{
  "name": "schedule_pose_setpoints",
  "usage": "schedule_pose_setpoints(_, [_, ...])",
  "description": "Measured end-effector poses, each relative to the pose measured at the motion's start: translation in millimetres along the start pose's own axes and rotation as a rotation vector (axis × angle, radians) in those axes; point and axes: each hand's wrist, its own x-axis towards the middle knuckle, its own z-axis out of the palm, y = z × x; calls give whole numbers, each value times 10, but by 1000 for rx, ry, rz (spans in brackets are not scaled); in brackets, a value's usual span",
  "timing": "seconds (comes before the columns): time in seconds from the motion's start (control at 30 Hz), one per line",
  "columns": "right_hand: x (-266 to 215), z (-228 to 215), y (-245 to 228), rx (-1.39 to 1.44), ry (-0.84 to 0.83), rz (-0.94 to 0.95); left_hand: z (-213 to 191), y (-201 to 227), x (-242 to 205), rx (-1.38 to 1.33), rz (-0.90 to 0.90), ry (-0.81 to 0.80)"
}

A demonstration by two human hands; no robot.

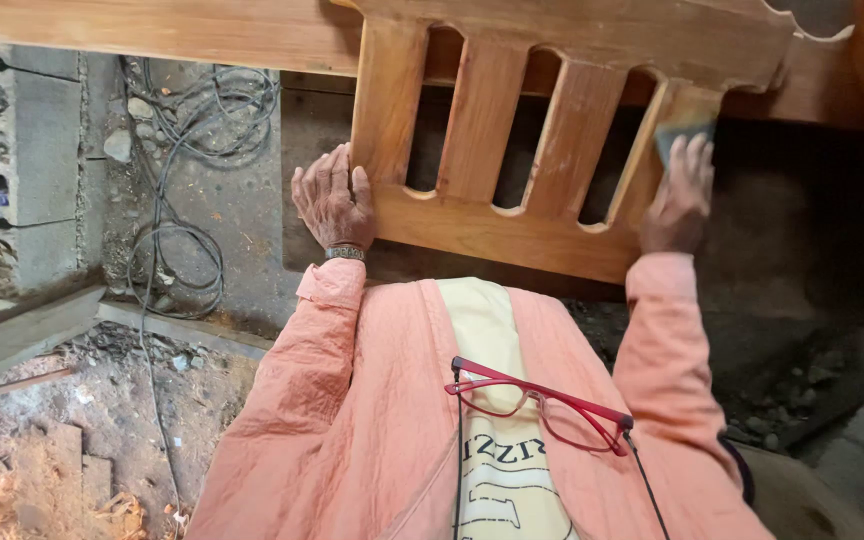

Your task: Sanding wooden furniture components using sandpaper to smooth the surfaces.

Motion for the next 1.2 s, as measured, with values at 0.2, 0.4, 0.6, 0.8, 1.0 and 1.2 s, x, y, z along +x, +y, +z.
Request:
schedule_pose_setpoints(0.2, [84, 51, 50, 58, 42, 18, -17, -4, 6, -10, 1, 4])
schedule_pose_setpoints(0.4, [-611, -314, -579, -68, -68, 27, -17, 3, 13, 1, 4, 1])
schedule_pose_setpoints(0.6, [-295, -178, -314, -23, -13, 50, -22, 6, 13, 10, 5, -4])
schedule_pose_setpoints(0.8, [197, 119, 132, 96, 85, 20, -18, 15, 22, 0, -14, 14])
schedule_pose_setpoints(1.0, [-162, -188, -417, 68, 29, 31, -31, 29, 40, 7, -8, 10])
schedule_pose_setpoints(1.2, [-541, -318, -533, -31, -13, 105, -23, 21, 23, 2, 8, 9])
